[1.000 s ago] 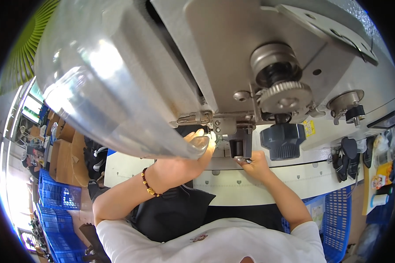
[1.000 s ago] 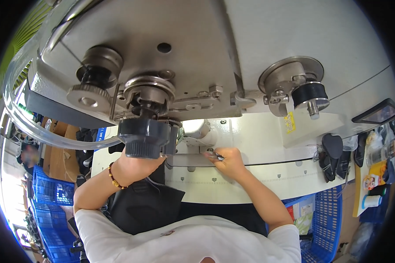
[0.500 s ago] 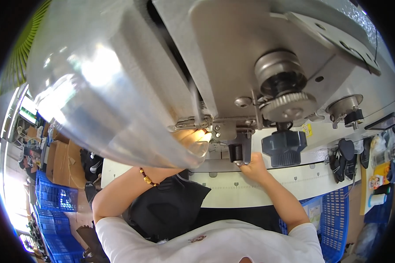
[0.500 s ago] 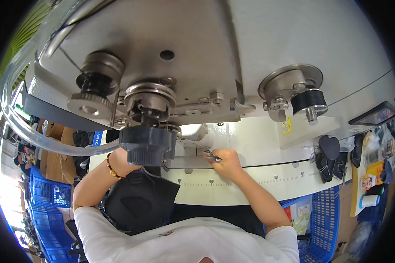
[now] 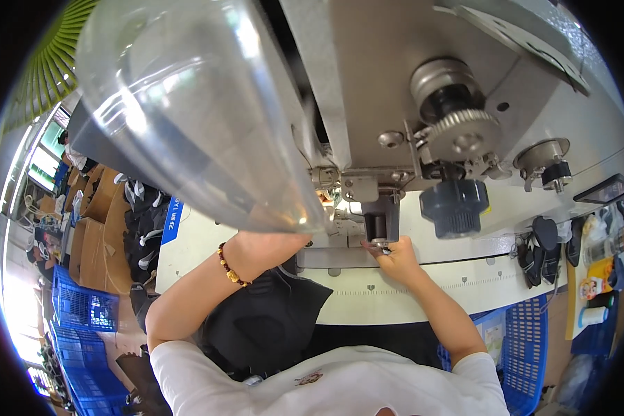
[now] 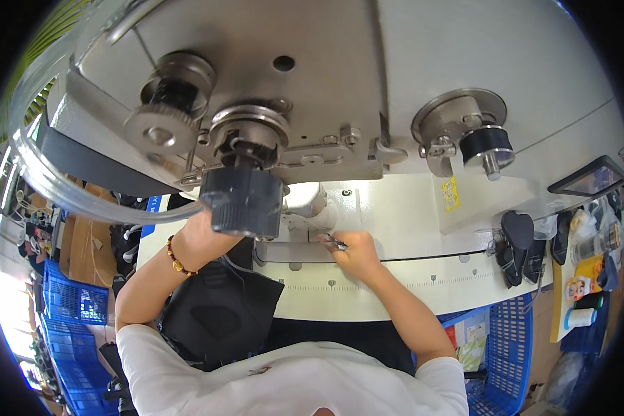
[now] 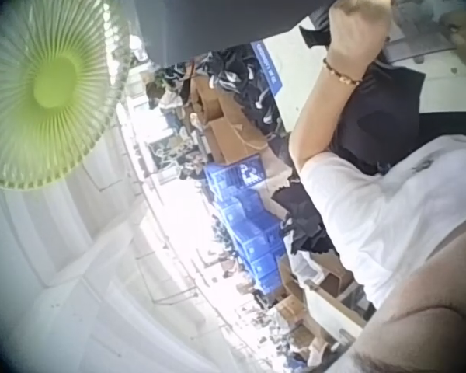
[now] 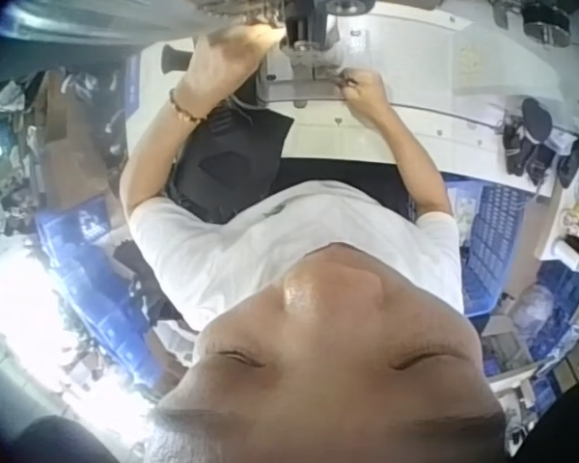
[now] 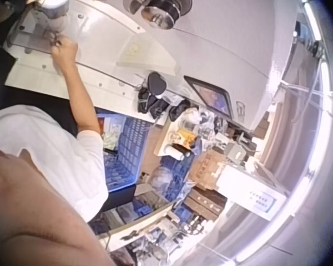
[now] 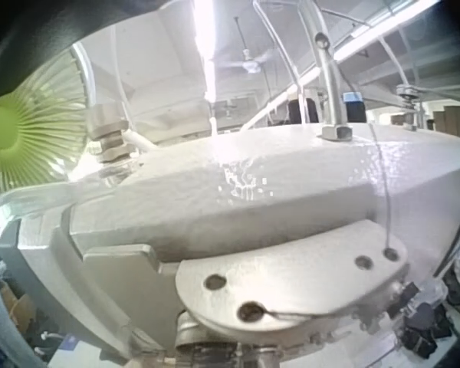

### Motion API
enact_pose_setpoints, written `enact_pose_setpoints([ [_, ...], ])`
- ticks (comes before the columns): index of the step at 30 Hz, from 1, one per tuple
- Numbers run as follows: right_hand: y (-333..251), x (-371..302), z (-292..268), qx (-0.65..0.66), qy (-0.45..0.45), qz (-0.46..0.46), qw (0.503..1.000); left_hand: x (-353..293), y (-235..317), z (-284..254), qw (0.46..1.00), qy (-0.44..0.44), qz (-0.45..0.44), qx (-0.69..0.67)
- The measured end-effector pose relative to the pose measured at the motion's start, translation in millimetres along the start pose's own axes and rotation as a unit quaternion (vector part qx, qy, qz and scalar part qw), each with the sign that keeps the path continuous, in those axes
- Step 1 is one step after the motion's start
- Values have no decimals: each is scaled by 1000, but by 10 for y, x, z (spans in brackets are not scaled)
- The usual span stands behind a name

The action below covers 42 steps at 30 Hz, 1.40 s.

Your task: Sewing and trimming components of a black motorcycling-style boot using an industrial sewing machine.

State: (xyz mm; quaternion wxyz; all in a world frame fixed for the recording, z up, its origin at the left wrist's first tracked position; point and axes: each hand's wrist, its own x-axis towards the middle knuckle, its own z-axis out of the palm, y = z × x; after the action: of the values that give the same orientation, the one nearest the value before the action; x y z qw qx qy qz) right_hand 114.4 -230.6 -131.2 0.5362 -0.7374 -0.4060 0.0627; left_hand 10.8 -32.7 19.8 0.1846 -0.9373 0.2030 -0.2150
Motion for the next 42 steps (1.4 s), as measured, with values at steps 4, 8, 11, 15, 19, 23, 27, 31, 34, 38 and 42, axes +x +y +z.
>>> enact_pose_setpoints([
  [4,17,-4,-16,25,-3,35,999,-17,-29,-448,947,-153,-169,-228],
  [8,-130,11,-14,8,39,-83,996,-136,-458,-672,904,-222,-246,-270],
  [11,-483,9,84,28,15,-163,986,-63,-776,-426,844,-175,-242,-446],
  [15,-1035,56,380,108,27,-122,986,59,-848,-79,815,-321,-293,-385],
  [19,-1206,128,433,193,-29,13,981,7,-733,-144,674,-336,-357,-552],
  [23,-1163,106,360,230,-36,90,968,-132,-454,-181,645,-234,-422,-593],
  [27,-1155,40,281,179,-6,55,982,-121,-331,-95,590,-242,-475,-606],
  [31,-1259,29,464,257,30,61,964,107,-481,-102,704,-288,-367,-535],
  [34,-1256,130,617,212,58,88,972,256,-529,-64,646,-352,-359,-575],
  [38,-1166,157,662,234,57,72,968,221,-600,97,785,-249,-300,-482],
  [42,-1136,145,666,251,69,70,963,138,-594,319,823,-154,-278,-470],
])
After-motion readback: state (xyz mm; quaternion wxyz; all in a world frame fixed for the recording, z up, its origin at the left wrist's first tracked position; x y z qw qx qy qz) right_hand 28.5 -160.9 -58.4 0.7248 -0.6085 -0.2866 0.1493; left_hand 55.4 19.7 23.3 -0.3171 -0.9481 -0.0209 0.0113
